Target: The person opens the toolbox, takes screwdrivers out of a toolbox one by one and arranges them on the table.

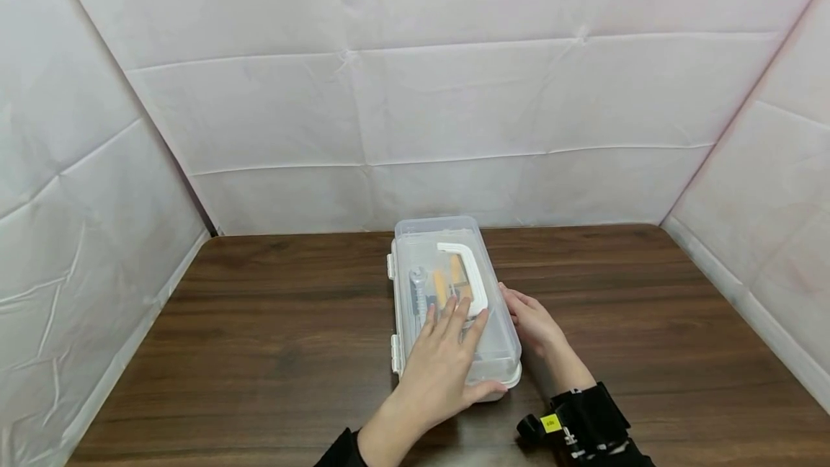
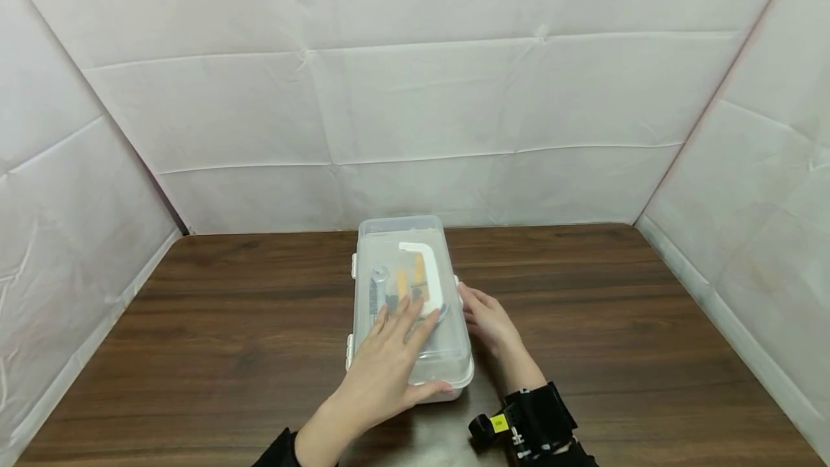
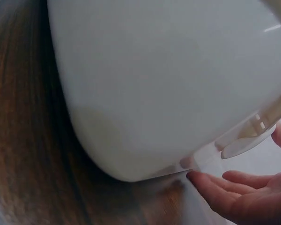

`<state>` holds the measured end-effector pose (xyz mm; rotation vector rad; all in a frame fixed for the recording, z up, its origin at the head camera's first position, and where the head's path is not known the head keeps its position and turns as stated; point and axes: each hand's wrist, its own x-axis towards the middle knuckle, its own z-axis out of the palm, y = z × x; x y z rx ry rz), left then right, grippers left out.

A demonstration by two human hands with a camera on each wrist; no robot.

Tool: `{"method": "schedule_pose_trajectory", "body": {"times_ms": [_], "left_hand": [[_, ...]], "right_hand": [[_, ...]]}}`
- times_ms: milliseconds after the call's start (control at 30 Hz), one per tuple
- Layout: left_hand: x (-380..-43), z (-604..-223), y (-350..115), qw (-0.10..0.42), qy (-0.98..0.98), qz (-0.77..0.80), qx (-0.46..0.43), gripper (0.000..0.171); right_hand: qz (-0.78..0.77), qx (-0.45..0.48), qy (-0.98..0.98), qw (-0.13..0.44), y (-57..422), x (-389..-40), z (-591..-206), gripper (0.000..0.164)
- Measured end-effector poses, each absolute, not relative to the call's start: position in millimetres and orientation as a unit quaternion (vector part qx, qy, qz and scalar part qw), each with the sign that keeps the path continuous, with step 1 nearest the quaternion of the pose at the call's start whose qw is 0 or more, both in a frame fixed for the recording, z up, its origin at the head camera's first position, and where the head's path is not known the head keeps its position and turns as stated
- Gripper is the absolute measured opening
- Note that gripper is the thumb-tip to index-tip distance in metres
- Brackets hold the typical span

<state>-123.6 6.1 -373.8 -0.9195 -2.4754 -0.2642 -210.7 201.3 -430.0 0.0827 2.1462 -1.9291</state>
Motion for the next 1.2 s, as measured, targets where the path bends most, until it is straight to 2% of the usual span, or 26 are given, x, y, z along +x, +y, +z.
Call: {"method": "schedule_pose_trajectory", "body": {"times_ms": [233,400,667,933,1200], "left_hand": [[-125,-375,6,0.255,-0.904,-0.081,-0.333,0.069],[-127,-376,6,0.27,-0.894,-0.091,-0.345,0.065],[-126,-378,6,0.287,-0.884,-0.106,-0.354,0.063],[-125,-377,5,0.285,-0.879,-0.133,-0.358,0.061],[-125,-379,4,0.295,-0.873,-0.144,-0.36,0.059]], "right_hand": [[-0.689,0.034,0.717,0.106,199,-212,-430,0.057],[-0.723,0.039,0.682,0.101,198,-213,-428,0.051],[-0.753,0.058,0.646,0.106,199,-213,-429,0.053],[-0.705,0.079,0.704,0.046,200,-212,-415,0.046],[-0.619,0.069,0.782,-0.001,205,-213,-416,0.06]]}}
